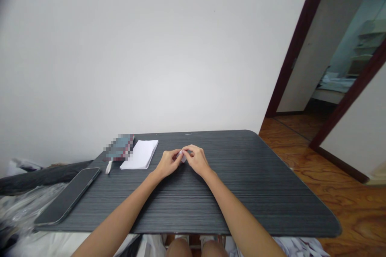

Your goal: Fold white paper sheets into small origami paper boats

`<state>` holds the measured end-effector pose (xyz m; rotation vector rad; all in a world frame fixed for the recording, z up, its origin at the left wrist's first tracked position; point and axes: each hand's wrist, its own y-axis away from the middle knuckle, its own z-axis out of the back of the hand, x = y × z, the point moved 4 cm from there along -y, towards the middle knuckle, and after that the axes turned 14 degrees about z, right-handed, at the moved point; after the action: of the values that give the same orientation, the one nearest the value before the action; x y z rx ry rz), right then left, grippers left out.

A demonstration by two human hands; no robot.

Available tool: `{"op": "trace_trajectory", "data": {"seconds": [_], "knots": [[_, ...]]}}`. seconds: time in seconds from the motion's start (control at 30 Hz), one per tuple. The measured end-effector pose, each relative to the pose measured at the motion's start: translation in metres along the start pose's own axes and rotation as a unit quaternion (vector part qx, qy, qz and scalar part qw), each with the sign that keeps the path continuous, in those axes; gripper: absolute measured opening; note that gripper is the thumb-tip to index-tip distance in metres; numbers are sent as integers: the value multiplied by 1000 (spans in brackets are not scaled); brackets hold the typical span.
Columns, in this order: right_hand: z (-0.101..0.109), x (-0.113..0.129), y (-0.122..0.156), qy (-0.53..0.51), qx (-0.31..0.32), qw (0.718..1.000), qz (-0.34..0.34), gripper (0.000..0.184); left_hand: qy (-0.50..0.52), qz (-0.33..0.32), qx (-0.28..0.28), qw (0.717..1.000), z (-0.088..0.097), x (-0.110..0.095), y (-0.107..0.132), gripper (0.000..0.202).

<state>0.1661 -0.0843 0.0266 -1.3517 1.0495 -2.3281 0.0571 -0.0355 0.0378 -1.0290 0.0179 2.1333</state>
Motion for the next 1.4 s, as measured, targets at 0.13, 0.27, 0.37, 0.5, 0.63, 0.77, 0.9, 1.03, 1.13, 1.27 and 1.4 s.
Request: {"op": "trace_trajectory", "data": {"seconds": [0.13,0.27,0.37,0.5,0.63,0.77,0.9,1.03,1.13,1.27,1.4], "knots": [[0,2,0,27,6,999,24,20,-46,-9,-37,998,2,-2,1,28],[0,3,1,25,0,999,23,22,-28,8,-38,999,2,0,1,27],[0,3,0,0,-9,1000,14,23,6,19,-51,998,3,3,-1,27],[2,1,0,-21,-29,999,6,21,81,44,-60,994,5,8,-4,23],[5,2,-1,-20,-19,999,18,18,154,44,-43,986,8,9,-6,24],[10,13,-4,10,11,997,78,17,115,-3,-47,992,12,5,-5,24],[14,25,-5,61,68,984,152,21,58,-65,-54,995,14,1,-4,22],[14,28,-2,75,141,974,158,22,40,-100,-55,993,16,0,-2,21],[12,27,-1,94,176,967,157,19,30,-106,-48,993,17,0,-1,19],[15,24,-2,108,157,969,156,5,33,-114,7,993,20,-3,1,21],[19,19,-3,93,139,975,144,4,14,-132,64,989,21,-3,1,34]]}}
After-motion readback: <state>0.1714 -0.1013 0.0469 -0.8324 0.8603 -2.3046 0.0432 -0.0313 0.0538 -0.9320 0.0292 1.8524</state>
